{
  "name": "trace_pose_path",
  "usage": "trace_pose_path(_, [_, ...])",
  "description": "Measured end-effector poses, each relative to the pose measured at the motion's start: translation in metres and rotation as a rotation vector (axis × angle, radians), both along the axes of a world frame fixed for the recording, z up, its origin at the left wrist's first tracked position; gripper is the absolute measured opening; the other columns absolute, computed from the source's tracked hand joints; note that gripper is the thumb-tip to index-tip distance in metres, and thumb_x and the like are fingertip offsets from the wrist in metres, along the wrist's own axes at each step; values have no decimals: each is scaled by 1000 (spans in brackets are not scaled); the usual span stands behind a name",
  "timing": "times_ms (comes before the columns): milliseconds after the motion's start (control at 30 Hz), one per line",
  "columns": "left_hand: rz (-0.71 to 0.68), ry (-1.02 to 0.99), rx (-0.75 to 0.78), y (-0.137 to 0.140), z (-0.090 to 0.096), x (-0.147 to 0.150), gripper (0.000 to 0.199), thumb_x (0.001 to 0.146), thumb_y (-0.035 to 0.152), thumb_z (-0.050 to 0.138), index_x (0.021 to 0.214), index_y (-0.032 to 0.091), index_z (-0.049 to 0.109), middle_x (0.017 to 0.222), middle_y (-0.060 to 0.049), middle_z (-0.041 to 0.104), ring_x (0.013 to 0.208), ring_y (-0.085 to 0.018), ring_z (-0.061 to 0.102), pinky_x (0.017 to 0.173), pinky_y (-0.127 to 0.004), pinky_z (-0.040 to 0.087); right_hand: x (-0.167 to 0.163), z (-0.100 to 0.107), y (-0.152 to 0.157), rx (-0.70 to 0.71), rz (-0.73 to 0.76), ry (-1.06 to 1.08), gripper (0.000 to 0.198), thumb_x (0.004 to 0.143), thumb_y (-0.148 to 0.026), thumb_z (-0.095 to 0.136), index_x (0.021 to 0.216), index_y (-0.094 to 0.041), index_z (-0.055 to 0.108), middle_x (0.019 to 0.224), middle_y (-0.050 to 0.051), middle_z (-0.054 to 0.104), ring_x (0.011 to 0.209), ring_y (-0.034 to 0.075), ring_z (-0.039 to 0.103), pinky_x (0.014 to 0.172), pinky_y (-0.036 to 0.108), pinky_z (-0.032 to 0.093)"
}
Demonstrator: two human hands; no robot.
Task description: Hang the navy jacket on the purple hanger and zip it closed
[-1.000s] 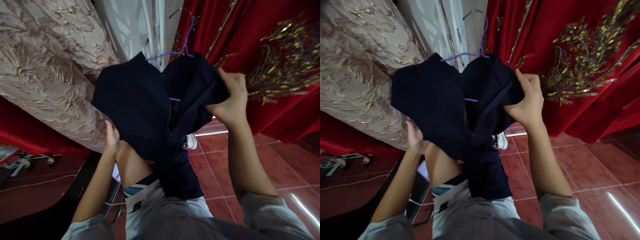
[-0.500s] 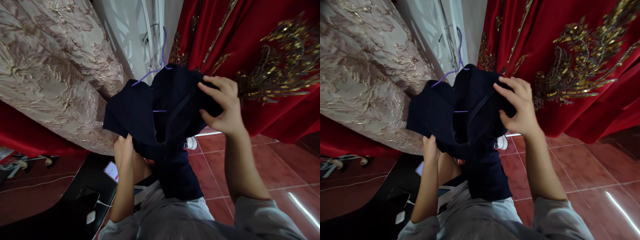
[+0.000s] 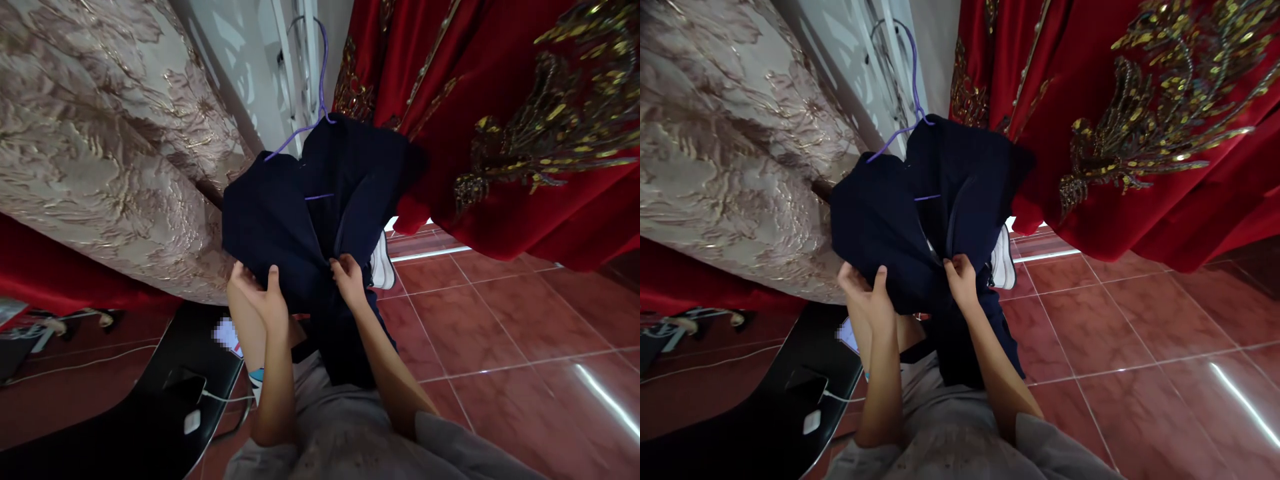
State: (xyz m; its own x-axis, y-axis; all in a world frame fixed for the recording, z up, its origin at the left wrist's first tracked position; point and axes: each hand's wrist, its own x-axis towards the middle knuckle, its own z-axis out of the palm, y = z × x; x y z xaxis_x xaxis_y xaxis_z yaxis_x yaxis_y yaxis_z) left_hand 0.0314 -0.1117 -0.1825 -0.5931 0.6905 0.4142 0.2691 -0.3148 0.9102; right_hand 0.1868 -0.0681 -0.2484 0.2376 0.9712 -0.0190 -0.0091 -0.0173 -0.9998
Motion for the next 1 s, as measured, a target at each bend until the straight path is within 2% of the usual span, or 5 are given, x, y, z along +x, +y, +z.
trace_pose_path(100, [143, 129, 97, 4, -30, 8, 39, 87, 15, 66, 124, 22, 55, 131, -9, 60, 128, -24, 58, 114, -42, 45, 8, 13, -8, -20, 170, -24, 45, 88, -56, 63, 66, -18, 56, 61, 2, 58, 56, 12, 52, 56, 25, 38])
trace_pose_path(267, [-526, 184, -141, 8, -52, 32, 20, 88, 18, 66, 108, 18, 65, 98, -7, 69, 95, -22, 69, 88, -34, 55, 1, 31, -18, 38, 228, -20, 50, 87, -57, 68, 59, -17, 56, 55, -2, 49, 53, 8, 41, 55, 24, 31])
trace_pose_path(467, [-467, 119, -78, 23, -54, 45, 5, 92, 18, 59, 88, 19, 61, 79, -2, 65, 74, -16, 65, 74, -27, 51, -1, 49, -17, 41, 299, 155, 47, 83, -59, 74, 68, -15, 67, 59, 1, 62, 50, 8, 49, 51, 22, 37])
trace_pose_path(733, [-422, 232, -93, 55, -77, 52, 10, 86, 12, 57, 93, 19, 58, 79, -1, 57, 75, -17, 60, 73, -28, 48, 14, 180, 62, 350, 191, 189, 45, 89, -59, 72, 74, -17, 66, 59, -1, 64, 42, 4, 45, 37, 17, 27])
trace_pose_path(1000, [-541, 155, 145, 58, 33, 37, 44, 88, 9, 67, 128, 24, 56, 90, -1, 68, 85, -18, 68, 87, -31, 53, 16, 180, 43, 360, 306, 127, 46, 94, -58, 66, 77, -16, 59, 58, -4, 58, 41, 1, 45, 38, 13, 26])
